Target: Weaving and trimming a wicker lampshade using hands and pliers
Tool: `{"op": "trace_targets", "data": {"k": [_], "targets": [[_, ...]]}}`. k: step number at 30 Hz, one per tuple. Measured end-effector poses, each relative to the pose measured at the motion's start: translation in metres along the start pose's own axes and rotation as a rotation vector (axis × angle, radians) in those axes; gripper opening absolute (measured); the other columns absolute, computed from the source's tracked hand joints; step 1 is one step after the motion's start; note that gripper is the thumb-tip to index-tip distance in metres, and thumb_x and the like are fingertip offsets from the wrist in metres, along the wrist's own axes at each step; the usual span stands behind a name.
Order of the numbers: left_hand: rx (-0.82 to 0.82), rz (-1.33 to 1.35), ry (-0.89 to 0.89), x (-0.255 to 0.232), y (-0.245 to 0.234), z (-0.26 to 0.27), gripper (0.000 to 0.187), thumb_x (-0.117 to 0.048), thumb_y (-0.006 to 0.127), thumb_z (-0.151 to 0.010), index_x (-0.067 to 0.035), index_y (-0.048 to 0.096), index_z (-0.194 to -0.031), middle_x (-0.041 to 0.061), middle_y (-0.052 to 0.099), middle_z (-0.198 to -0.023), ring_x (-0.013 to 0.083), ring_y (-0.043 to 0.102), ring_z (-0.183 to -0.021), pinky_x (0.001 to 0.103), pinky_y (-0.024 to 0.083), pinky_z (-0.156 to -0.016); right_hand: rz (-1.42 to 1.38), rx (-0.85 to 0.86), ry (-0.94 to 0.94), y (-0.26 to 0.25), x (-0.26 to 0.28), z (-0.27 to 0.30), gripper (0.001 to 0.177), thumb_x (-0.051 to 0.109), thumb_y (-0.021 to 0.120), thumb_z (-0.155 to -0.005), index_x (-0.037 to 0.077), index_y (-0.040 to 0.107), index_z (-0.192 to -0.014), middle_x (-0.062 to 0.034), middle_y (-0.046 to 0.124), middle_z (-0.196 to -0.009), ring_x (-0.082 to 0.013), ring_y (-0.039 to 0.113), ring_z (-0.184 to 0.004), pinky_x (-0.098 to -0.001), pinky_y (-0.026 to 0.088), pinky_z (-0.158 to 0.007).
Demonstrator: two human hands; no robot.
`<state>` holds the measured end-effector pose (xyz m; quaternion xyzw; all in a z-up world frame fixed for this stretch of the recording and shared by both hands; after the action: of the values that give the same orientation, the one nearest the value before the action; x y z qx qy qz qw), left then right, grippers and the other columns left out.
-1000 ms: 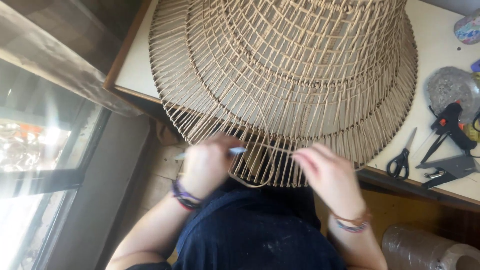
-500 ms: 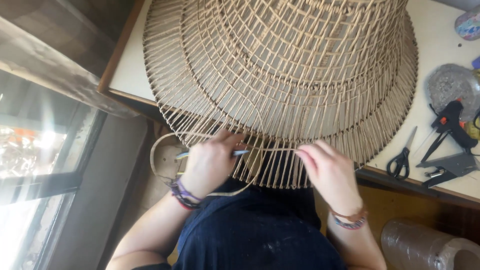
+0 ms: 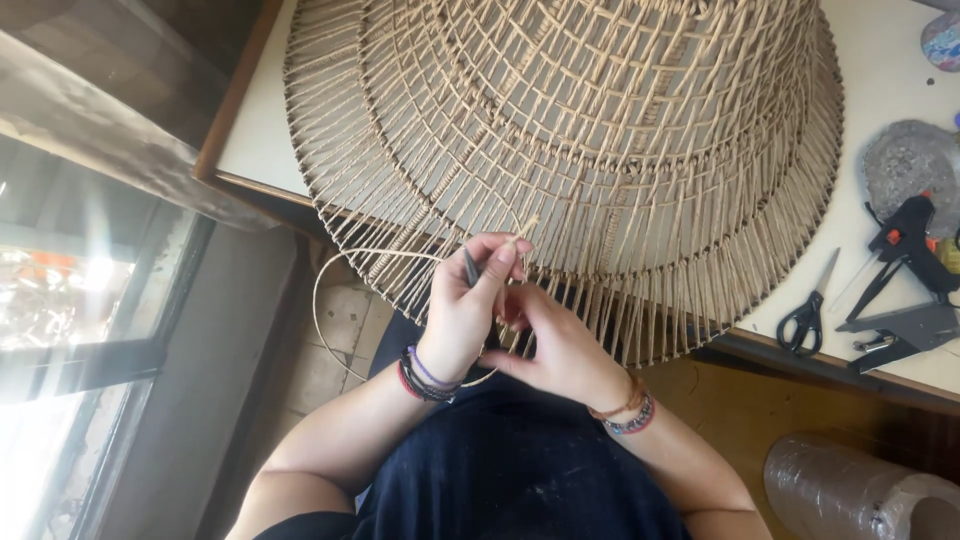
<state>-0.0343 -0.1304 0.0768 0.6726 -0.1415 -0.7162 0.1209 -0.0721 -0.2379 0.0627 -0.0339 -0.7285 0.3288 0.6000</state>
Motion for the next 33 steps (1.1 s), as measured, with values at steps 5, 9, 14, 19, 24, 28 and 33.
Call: {"op": "trace_targets", "data": {"k": [5,9,14,19,24,28,33], "targets": [[-0.082,0.113,0.008,0.009,-0.004,-0.004,0.021,-0.015,0.056,-0.106,-0.001,0.07,-0.106,0.008,0.065,-0.073,0.0066,0.052,-0.047,0.019,0.041,-0.047,0.277,-0.042,-0.046,-0.004,0.025,-0.014,0.048,0.023,0.085,-0.074,0.0,0.056,-0.105,-0.0152,0.055,-0.096,-0.0376,0.067,-0.086,-0.0465,0.059,-0.07],[-0.121,0.192,-0.007,0.012,-0.016,-0.018,0.023,-0.022,0.062,-0.103,-0.002,0.073,-0.106,0.009,0.072,-0.082,0.014,0.068,-0.062,0.022,0.049,-0.059,0.378,0.052,0.004,0.016,-0.016,-0.007,0.029,0.013,0.068,-0.079,0.003,0.058,-0.105,-0.0113,0.062,-0.086,-0.0344,0.071,-0.083,-0.0424,0.059,-0.073],[-0.071,-0.494,0.452,-0.044,-0.051,-0.036,0.012,-0.016,0.07,-0.1,-0.007,0.078,-0.098,0.005,0.07,-0.086,0.0132,0.049,-0.079,0.025,0.041,-0.077,-0.312,0.137,0.133,-0.022,0.006,0.016,0.02,-0.001,0.056,-0.075,0.009,0.068,-0.088,-0.0064,0.069,-0.072,-0.024,0.068,-0.07,-0.0331,0.051,-0.061],[-0.072,-1.117,0.777,-0.031,-0.033,-0.025,0.006,-0.025,0.083,-0.089,-0.02,0.079,-0.09,-0.006,0.048,-0.074,0.0144,0.048,-0.072,0.029,0.043,-0.068,-0.685,0.036,0.313,-0.031,-0.031,0.043,0.041,-0.007,0.045,-0.068,-0.004,0.065,-0.104,-0.0162,0.07,-0.087,-0.025,0.072,-0.084,-0.0232,0.047,-0.05],[-0.055,-1.271,0.988,-0.028,-0.011,-0.02,0.008,-0.021,0.078,-0.084,-0.019,0.07,-0.082,-0.001,0.046,-0.077,0.019,0.051,-0.074,0.032,0.046,-0.07,-0.779,0.076,0.356,-0.01,-0.037,0.04,0.042,-0.004,0.048,-0.068,-0.009,0.057,-0.109,-0.0251,0.068,-0.097,-0.0321,0.071,-0.084,-0.0308,0.053,-0.049],[0.002,-1.269,0.995,-0.034,-0.006,-0.025,0.01,-0.019,0.078,-0.082,-0.018,0.068,-0.079,-0.001,0.045,-0.077,0.0192,0.05,-0.073,0.033,0.045,-0.069,-0.854,0.068,0.387,-0.003,-0.039,0.037,0.046,-0.001,0.047,-0.07,-0.01,0.057,-0.114,-0.0254,0.069,-0.099,-0.0337,0.071,-0.088,-0.0339,0.055,-0.052],[0.111,-1.27,0.972,-0.034,-0.007,-0.034,0.011,-0.017,0.078,-0.081,-0.017,0.067,-0.079,-0.001,0.046,-0.079,0.0213,0.052,-0.078,0.034,0.047,-0.072,-0.848,0.035,0.374,-0.002,-0.044,0.027,0.047,-0.001,0.047,-0.07,-0.012,0.057,-0.115,-0.0276,0.069,-0.103,-0.0361,0.071,-0.09,-0.0388,0.059,-0.053]]}}
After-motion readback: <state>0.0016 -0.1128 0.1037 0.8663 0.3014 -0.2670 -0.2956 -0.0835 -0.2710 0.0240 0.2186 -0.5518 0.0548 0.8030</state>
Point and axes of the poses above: each hand's wrist, its own z-axis away from the middle knuckle, its own y-axis out of the palm, x = y × z, the point moved 8 cm from there along -z, towards the middle knuckle
